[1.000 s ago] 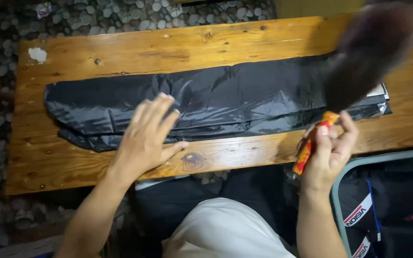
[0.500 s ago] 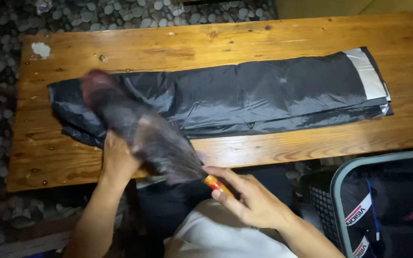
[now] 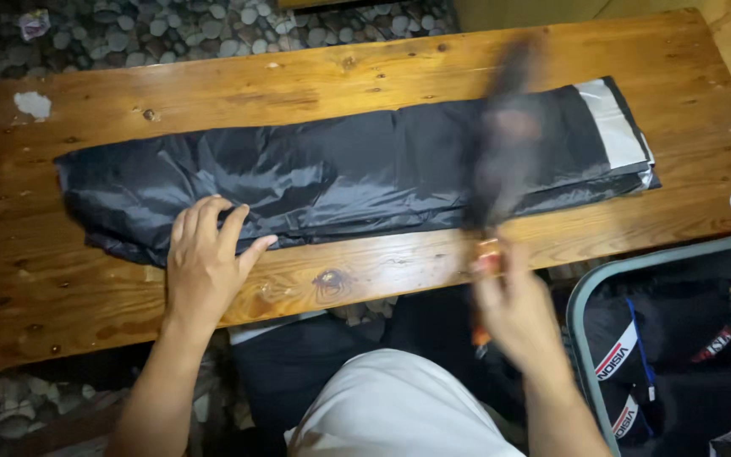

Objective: The person uses a feather duster to clean a black garment laid out on a wooden table. They then fold the garment neatly into a compact rectangular shape.

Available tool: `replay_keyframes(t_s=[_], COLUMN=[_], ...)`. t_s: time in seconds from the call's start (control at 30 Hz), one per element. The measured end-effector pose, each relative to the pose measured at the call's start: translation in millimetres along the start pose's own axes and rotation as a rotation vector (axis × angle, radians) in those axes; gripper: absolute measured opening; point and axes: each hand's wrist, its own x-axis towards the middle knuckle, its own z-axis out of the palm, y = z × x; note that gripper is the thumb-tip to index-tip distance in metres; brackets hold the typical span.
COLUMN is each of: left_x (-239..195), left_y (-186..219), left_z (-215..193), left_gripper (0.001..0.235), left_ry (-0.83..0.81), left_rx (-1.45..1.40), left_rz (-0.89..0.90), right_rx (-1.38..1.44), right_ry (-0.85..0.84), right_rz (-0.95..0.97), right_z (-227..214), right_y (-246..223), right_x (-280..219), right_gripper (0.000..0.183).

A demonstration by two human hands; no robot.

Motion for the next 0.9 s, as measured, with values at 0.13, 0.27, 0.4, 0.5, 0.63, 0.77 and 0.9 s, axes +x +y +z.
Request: replay_keyframes(t_s=[0.13, 0.27, 0.4, 0.5, 0.63, 0.77, 0.9], left_x=[10.3, 12.9, 0.0, -8.4, -12.7, -18.2, -14.8], left_y=[3.5, -9.1, -40.2, -46.6, -49.5, -55.5, -66.3], left_z=[-14.8, -35.3, -35.0, -34.1, -31.1, -28.1, -30.5], left_gripper=[0.051, 0.061, 0.061, 0.057, 0.058, 0.063, 0.050], left_ry=[-0.038, -0.068, -0.070, -0.082, -0.085, -0.106, -0.121], left_rx=[0.009, 0.006, 0.137, 0.067, 0.016, 0.044, 0.017], left_rz=[0.010, -0.092, -0.197, -0.229, -0.223, -0.240, -0.253], right_rx=[-0.014, 0.058, -0.490, -0.583, -0.789, -0.912, -0.842], right_ry=[-0.470, -0.611, -0.537, -0.298, -0.085, 0.138, 0.151], right_rz=[-0.391, -0.572, -0.455, -0.307, -0.160, -0.050, 0.106], right_z=[33.6, 40.0, 30.2, -20.6, -72.5, -129.2, -159.5], right_y=[-27.9, -64.5, -73.4, -79.8, -11.2, 82.8, 153.7], right_x=[-11.9, -3.6, 35.9, 74.5, 153.6, 217.1, 249.5], right_gripper=[0.054, 0.050, 0.058, 0.057, 0.053, 0.056, 0.040])
